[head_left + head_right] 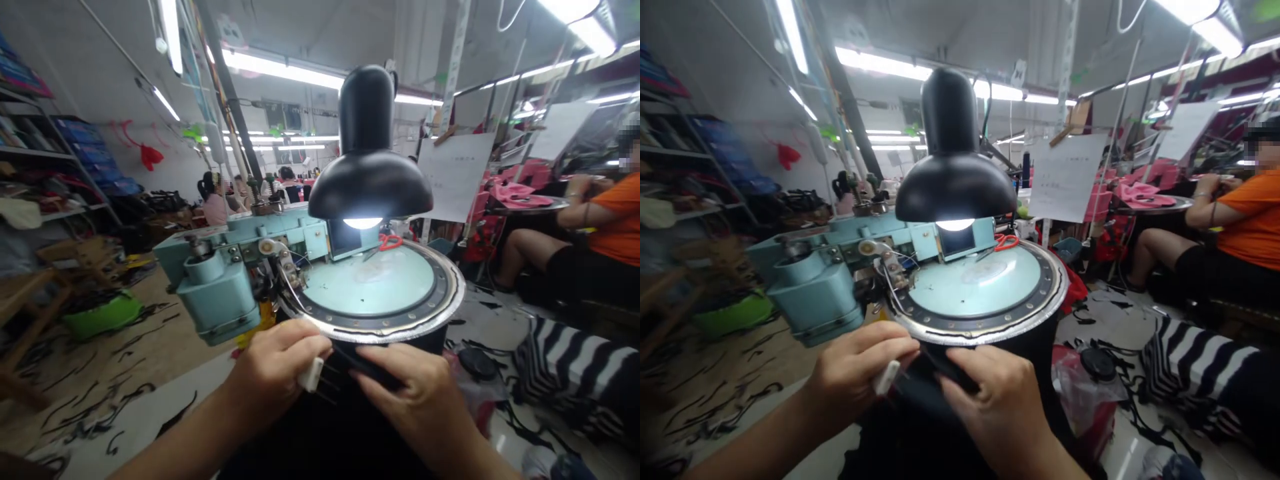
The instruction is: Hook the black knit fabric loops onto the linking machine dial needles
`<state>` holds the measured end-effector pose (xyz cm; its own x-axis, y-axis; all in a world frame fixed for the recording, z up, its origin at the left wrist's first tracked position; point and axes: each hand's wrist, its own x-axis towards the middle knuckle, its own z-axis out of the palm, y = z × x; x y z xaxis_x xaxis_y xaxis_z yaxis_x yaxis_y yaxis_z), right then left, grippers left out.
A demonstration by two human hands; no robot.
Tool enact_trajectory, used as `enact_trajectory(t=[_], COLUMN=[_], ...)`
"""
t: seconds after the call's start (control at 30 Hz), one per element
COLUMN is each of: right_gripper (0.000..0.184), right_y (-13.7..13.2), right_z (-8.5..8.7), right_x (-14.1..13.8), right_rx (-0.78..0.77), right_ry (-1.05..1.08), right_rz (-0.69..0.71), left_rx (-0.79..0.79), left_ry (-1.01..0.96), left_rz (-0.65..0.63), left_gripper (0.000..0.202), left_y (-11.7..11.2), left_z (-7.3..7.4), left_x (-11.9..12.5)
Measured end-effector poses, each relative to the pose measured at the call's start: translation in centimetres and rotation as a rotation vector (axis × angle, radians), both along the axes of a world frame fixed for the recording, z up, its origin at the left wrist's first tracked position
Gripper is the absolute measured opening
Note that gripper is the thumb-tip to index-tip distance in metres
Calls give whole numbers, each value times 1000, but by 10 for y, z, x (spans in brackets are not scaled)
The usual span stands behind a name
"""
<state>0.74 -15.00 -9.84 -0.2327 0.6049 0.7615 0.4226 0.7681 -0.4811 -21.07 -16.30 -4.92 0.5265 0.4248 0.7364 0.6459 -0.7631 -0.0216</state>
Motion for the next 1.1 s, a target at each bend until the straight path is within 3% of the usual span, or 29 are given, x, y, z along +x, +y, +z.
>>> enact_trajectory(t=[0.17,0.27,0.5,1.1], right_gripper=[19,19,16,11], right_y=[3,3,4,3], right_z=[-8,-14,-16,-14], right_x=[-5,-4,0,-1], right_rx=[260,320,313,239], right_ry=[-14,-22,-25,-8], right_rz=[-107,-156,-156,-135], left_rx=[85,99,84,66], left_ry=[1,20,26,-51], left_rz=[13,-29,-51,21], left_gripper=[8,10,14,9], left_y=[7,8,8,6], left_z=[-6,-10,-13,-9], left_x=[0,-5,-12,0])
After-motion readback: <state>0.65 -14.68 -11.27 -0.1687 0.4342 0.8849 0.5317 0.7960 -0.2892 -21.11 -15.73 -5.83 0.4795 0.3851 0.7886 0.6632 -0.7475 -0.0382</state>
